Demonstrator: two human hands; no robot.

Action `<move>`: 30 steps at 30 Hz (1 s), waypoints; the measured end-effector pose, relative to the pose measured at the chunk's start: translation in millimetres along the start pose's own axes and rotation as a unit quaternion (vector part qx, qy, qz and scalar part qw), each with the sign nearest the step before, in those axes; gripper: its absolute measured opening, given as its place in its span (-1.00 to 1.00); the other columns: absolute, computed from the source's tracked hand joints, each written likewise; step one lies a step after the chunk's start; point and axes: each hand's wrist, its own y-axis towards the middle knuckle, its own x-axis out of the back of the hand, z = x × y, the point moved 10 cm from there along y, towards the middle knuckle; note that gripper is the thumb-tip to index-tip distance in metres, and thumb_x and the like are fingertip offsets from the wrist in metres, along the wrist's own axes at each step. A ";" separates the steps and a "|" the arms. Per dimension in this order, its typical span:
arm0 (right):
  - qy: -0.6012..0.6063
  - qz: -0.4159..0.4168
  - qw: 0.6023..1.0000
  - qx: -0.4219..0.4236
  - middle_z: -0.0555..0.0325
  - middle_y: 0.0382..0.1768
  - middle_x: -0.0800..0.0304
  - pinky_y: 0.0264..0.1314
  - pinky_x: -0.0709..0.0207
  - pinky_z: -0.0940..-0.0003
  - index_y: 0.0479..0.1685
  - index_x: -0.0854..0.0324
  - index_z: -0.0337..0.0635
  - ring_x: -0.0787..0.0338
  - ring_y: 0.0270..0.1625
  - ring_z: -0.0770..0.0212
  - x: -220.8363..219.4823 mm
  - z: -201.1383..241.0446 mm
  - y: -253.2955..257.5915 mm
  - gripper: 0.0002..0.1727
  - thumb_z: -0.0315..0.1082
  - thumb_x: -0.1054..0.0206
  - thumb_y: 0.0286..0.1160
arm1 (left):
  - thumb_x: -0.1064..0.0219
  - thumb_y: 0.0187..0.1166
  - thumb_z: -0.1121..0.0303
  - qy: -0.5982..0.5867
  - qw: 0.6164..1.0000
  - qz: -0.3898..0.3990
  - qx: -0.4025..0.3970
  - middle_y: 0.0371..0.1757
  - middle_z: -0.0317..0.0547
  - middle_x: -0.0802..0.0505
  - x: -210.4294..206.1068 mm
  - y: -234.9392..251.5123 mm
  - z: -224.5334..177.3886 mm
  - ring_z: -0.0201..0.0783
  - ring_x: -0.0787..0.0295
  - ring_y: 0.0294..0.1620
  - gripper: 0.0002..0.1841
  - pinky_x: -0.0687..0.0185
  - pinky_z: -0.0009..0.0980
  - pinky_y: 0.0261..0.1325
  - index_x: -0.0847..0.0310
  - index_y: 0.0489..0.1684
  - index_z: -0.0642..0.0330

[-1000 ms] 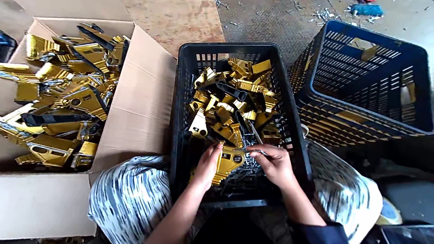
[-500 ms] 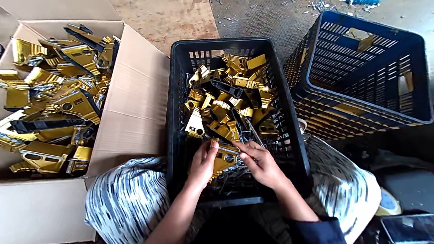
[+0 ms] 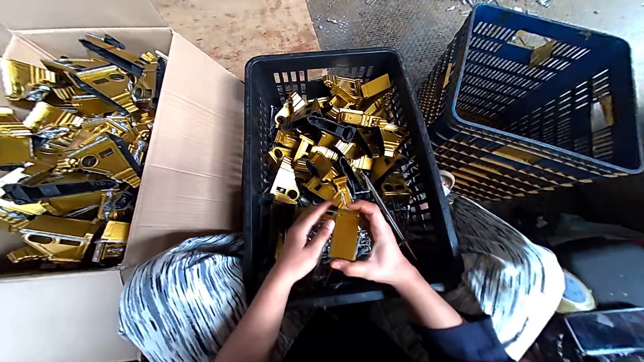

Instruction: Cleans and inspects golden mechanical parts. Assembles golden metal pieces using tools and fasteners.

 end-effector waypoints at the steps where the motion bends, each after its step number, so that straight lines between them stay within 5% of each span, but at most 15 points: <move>1: -0.107 -0.005 0.994 0.022 -0.07 0.25 -0.68 0.37 -0.69 0.15 0.54 -0.36 -0.22 -0.73 0.29 0.14 0.6 1.5 -0.8 0.11 0.13 -0.79 -0.11 | -0.24 0.70 0.09 -0.003 1.000 0.011 0.021 0.49 -0.04 -0.68 -1.0 0.7 3.4 -0.25 -0.66 0.45 -0.39 -0.64 -0.25 0.48 -0.35 0.69 0.20; 3: -0.216 0.010 0.976 0.037 -0.11 0.17 -0.75 0.34 -0.64 0.00 0.55 -0.41 -0.21 -0.74 0.24 0.02 -6.6 0.2 -3.9 0.16 0.27 -0.74 -0.16 | -0.52 0.45 0.14 -0.042 0.996 0.045 0.059 0.33 -0.05 -0.77 -13.7 -1.8 7.9 -0.25 -0.77 0.29 -0.23 -0.73 -0.26 0.36 -0.30 0.65 0.27; 6: -0.164 0.051 0.985 -0.018 0.01 0.21 -0.79 0.37 -0.61 0.11 0.54 -0.51 -0.19 -0.71 0.25 0.13 -12.7 -10.5 -5.0 0.12 0.49 -0.56 0.02 | -0.51 0.39 0.37 -0.068 0.994 0.059 0.063 0.09 -0.06 -0.86 -20.1 -3.9 11.0 -0.29 -0.84 0.10 -0.38 -0.79 -0.31 0.21 -0.44 0.46 0.38; 9: -0.026 0.064 0.991 -0.111 0.11 0.07 -0.86 0.28 -0.68 0.31 0.25 -0.76 -0.23 -0.77 0.15 0.30 -4.7 -23.3 -5.7 -0.54 -0.11 -0.50 0.49 | -0.50 0.39 0.42 -0.098 0.990 0.090 0.051 0.09 -0.04 -0.87 -22.6 -5.3 11.8 -0.26 -0.86 0.06 -0.42 -0.81 -0.30 0.17 -0.48 0.43 0.39; 11: 0.016 0.061 0.988 -0.142 0.14 -0.06 -0.88 0.18 -0.73 0.40 0.01 -0.77 -0.27 -0.83 0.03 0.37 -3.4 -29.0 -6.9 -0.79 -0.36 -0.43 0.50 | -0.48 0.39 0.41 -0.081 0.991 0.092 0.055 0.05 -0.10 -0.88 -24.1 -5.3 13.5 -0.31 -0.86 0.01 -0.47 -0.82 -0.34 0.11 -0.54 0.37 0.36; 16: 0.093 0.016 0.977 -0.190 0.31 -0.36 -0.86 -0.13 -0.70 0.56 -0.18 -0.75 -0.25 -0.80 -0.29 0.54 -4.1 -37.4 -10.1 -0.94 -0.47 -0.40 0.50 | -0.41 0.47 0.32 -0.099 0.987 0.064 0.107 -0.05 -0.15 -0.90 -24.5 -10.1 21.7 -0.36 -0.85 -0.06 -0.62 -0.80 -0.37 0.07 -0.66 0.20 0.34; 20: 0.327 -0.100 0.897 -0.281 0.21 -0.33 -0.84 0.02 -0.77 0.31 -0.21 -0.65 -0.16 -0.85 -0.21 0.35 -0.5 -44.3 -20.5 -0.84 -0.53 -0.17 0.63 | -0.54 0.29 -0.26 -0.255 0.952 0.142 0.094 0.32 -0.33 -0.77 -27.8 -20.6 9.9 -0.46 -0.70 0.32 0.00 -0.64 -0.39 0.41 -0.25 0.63 0.26; 22: 0.376 -0.114 0.861 -0.324 0.08 -0.24 -0.86 0.06 -0.79 0.22 -0.14 -0.62 -0.21 -0.88 -0.14 0.23 -7.9 -51.6 -24.2 -0.82 -0.46 -0.10 0.76 | -0.65 0.19 -0.16 -0.299 0.948 0.091 0.058 0.20 -0.40 -0.85 -29.9 -20.6 6.9 -0.47 -0.76 0.25 -0.11 -0.68 -0.38 0.39 -0.42 0.49 0.17; 24: 0.294 -0.080 0.881 -0.362 -0.01 -0.13 -0.85 0.02 -0.83 0.19 0.10 -0.60 -0.32 -0.90 -0.11 0.16 -4.7 -59.1 -23.2 -0.80 -0.42 -0.12 0.79 | -0.69 0.17 -0.09 -0.292 0.954 0.012 0.062 0.14 -0.26 -0.84 -28.6 -15.1 15.9 -0.38 -0.80 0.18 -0.09 -0.74 -0.32 0.32 -0.36 0.45 0.28; 26: -0.008 -0.015 0.931 -0.365 0.01 -0.02 -0.87 0.01 -0.85 0.22 0.31 -0.62 -0.27 -0.92 -0.09 0.17 26.1 -65.8 -19.1 -0.66 -0.30 -0.31 0.69 | -0.73 0.08 0.01 -0.252 0.962 -0.061 0.083 0.16 -0.05 -0.79 -22.7 -9.0 25.7 -0.26 -0.80 0.15 0.03 -0.78 -0.28 0.26 -0.22 0.51 0.42; 28: -0.320 0.028 0.859 -0.399 -0.26 0.20 -0.78 0.23 -0.67 -0.23 0.41 -0.60 -0.33 -0.82 0.18 -0.21 65.4 -76.1 -24.1 -0.42 -0.14 -0.49 0.51 | -0.72 -0.05 -0.22 -0.223 0.964 -0.114 0.090 0.08 -0.02 -0.81 -9.7 -4.9 32.0 -0.23 -0.84 0.02 0.16 -0.81 -0.31 0.13 -0.20 0.47 0.43; 30: -0.443 0.108 0.731 -0.508 -0.43 0.47 -0.54 0.32 -0.50 -0.45 0.43 -0.57 -0.40 -0.60 0.45 -0.43 86.5 -97.9 -44.5 -0.34 -0.07 -0.47 0.47 | -0.58 -0.30 -0.60 -0.230 0.953 -0.152 0.123 -0.03 -0.16 -0.76 2.4 -5.7 41.5 -0.34 -0.78 -0.15 0.35 -0.79 -0.39 -0.06 -0.25 0.44 0.37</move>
